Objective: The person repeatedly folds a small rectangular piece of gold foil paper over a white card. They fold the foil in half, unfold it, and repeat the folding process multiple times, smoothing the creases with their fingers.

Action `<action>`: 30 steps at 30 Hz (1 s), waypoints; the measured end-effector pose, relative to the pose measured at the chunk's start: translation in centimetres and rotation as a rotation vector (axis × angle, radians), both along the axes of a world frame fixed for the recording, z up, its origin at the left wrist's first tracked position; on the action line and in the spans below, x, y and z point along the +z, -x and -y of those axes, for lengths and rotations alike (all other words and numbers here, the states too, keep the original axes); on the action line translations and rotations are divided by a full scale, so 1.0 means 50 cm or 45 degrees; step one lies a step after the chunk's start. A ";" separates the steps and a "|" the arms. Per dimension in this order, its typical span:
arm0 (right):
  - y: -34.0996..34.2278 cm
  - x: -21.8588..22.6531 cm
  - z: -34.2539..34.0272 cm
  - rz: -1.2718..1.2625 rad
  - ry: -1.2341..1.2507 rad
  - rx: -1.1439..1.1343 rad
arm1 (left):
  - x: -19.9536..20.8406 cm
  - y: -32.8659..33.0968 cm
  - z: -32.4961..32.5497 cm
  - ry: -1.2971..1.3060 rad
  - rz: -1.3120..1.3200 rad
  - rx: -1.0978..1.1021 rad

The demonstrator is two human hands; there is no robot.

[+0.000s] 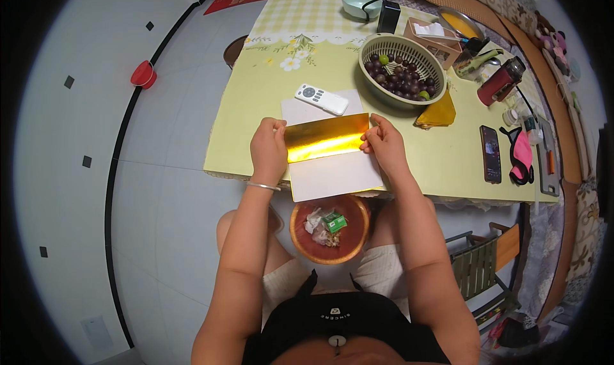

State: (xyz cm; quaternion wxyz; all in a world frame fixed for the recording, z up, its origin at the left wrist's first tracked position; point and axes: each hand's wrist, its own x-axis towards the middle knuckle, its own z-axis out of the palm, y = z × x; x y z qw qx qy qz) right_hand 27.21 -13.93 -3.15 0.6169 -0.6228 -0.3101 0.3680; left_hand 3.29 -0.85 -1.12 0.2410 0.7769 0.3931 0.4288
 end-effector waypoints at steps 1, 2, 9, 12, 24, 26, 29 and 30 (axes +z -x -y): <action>-0.002 0.002 0.001 -0.028 0.007 0.022 | 0.003 0.005 0.010 -0.071 -0.039 0.005; -0.009 0.004 0.001 -0.056 0.013 0.044 | 0.008 0.009 0.021 0.155 0.024 -0.015; -0.013 0.014 -0.004 -0.183 0.066 0.062 | -0.020 0.020 0.041 0.822 0.579 -0.219; -0.011 0.029 -0.003 -0.196 0.089 0.055 | -0.031 0.031 0.032 0.919 0.561 -0.235; -0.039 0.028 0.016 -0.205 0.197 0.085 | -0.034 0.046 0.018 1.053 0.487 -0.243; -0.041 0.033 0.022 -0.164 0.240 0.112 | -0.035 0.049 0.020 1.020 0.428 -0.230; -0.046 0.034 0.029 -0.096 0.249 0.154 | -0.039 0.056 0.018 0.831 0.246 -0.215; -0.046 0.029 0.029 -0.080 0.240 0.160 | -0.044 0.056 0.018 0.692 0.162 -0.212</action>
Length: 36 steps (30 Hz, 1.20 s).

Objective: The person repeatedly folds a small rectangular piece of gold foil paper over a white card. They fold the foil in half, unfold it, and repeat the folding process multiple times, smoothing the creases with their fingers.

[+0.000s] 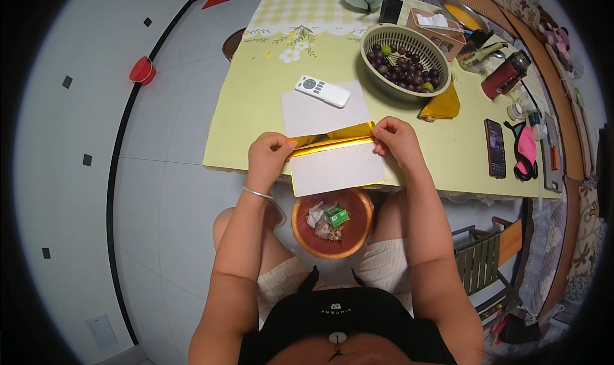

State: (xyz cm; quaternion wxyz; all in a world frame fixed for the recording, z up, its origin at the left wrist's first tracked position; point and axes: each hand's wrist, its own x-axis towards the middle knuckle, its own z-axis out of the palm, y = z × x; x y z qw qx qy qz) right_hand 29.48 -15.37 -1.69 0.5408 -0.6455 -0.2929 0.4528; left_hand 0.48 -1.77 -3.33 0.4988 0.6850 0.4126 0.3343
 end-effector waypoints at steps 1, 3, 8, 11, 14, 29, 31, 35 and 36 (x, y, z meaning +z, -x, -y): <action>0.001 -0.003 0.000 0.014 -0.010 0.007 | -0.004 0.001 0.001 -0.145 -0.071 -0.008; 0.003 0.001 0.001 0.136 0.046 -0.004 | 0.001 0.004 0.005 -0.246 -0.151 0.012; 0.007 -0.003 0.001 0.376 0.082 -0.006 | 0.015 -0.001 0.015 -0.414 -0.252 0.015; 0.013 -0.004 0.000 0.555 0.081 0.004 | 0.023 -0.003 0.021 -0.442 -0.320 0.001; 0.017 -0.005 0.003 0.744 0.066 -0.017 | 0.035 -0.010 0.029 -0.584 -0.405 -0.044; 0.135 0.007 0.019 1.877 -0.315 0.663 | 0.044 -0.046 0.061 -1.258 -0.764 -0.376; 0.145 -0.006 0.030 1.829 -0.288 0.719 | 0.052 -0.050 0.065 -1.307 -0.779 -0.366; 0.143 -0.010 0.031 1.742 -0.208 0.790 | 0.045 -0.073 0.086 -1.397 -0.690 -0.420; 0.145 -0.008 0.029 1.735 -0.202 0.801 | 0.030 -0.082 0.098 -1.374 -0.674 -0.450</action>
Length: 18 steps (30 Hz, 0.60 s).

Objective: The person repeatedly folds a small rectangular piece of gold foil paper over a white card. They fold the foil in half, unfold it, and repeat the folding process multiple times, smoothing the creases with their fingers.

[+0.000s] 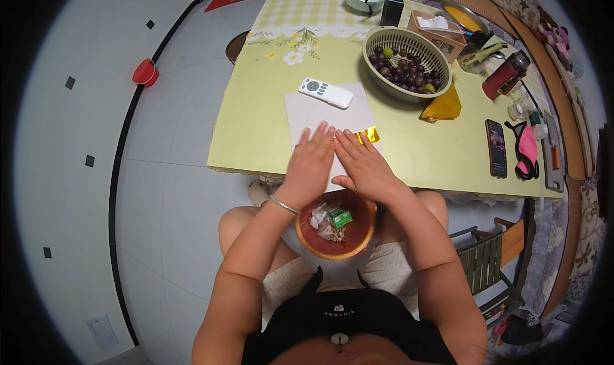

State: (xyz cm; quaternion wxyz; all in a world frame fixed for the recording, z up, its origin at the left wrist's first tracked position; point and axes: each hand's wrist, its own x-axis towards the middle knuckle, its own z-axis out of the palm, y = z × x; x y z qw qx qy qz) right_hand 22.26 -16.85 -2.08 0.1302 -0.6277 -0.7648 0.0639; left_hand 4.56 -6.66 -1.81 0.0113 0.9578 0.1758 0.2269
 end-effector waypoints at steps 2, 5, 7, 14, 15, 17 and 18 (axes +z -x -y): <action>0.002 0.004 -0.002 -0.004 0.012 0.012 | -0.020 0.005 0.011 0.082 -0.028 0.005; -0.015 0.009 0.008 -0.020 0.024 -0.015 | -0.022 0.019 0.020 0.208 -0.088 0.055; -0.037 0.013 0.020 -0.054 0.039 -0.058 | -0.002 0.039 0.029 0.247 -0.116 0.090; -0.061 0.037 0.048 -0.046 0.123 -0.363 | -0.011 0.074 0.051 0.172 -0.134 0.299; -0.058 0.036 0.046 0.032 0.075 -0.380 | -0.007 0.071 0.050 0.132 -0.125 0.289; -0.046 0.032 0.037 0.186 -0.023 -0.412 | 0.003 0.057 0.044 0.092 -0.092 0.252; -0.037 0.031 0.030 0.170 -0.076 -0.294 | 0.010 0.044 0.039 0.095 -0.068 0.227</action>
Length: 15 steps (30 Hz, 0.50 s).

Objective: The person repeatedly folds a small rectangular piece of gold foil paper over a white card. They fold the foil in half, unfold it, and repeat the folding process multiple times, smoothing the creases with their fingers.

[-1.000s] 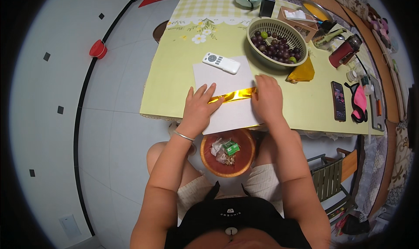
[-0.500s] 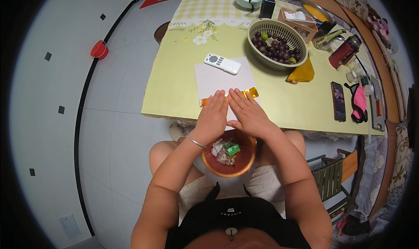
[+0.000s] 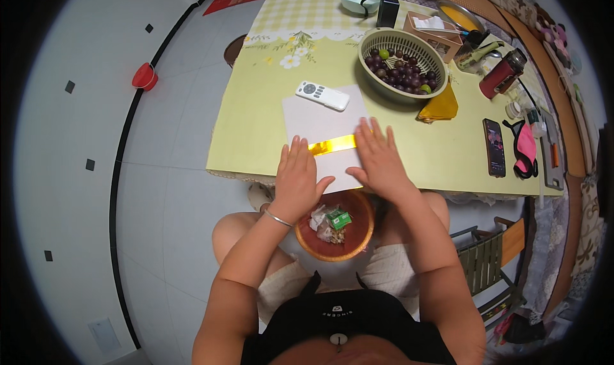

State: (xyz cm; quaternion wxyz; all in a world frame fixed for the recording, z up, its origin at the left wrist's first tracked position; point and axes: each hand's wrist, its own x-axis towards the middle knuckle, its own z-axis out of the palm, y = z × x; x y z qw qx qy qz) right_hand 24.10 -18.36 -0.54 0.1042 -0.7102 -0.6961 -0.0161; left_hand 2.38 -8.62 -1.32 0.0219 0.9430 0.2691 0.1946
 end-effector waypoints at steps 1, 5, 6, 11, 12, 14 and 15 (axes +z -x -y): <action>0.010 -0.002 -0.009 -0.008 -0.046 0.122 | 0.003 -0.010 -0.002 0.001 0.025 -0.024; 0.014 -0.025 -0.014 -0.221 0.014 0.201 | -0.016 -0.023 -0.002 0.096 -0.014 -0.003; 0.007 -0.021 -0.013 -0.277 0.029 0.144 | -0.017 -0.017 0.000 0.070 -0.045 0.019; -0.043 -0.016 -0.008 -0.240 0.110 -0.028 | -0.001 0.000 -0.004 -0.030 -0.107 0.028; -0.044 -0.019 -0.008 -0.230 0.073 -0.022 | 0.000 0.001 -0.005 -0.055 -0.084 0.017; -0.045 -0.026 -0.009 -0.210 -0.002 -0.010 | 0.007 0.007 -0.005 -0.047 -0.012 -0.020; -0.044 -0.018 -0.010 -0.215 -0.027 0.029 | 0.016 0.012 -0.004 -0.011 0.041 -0.048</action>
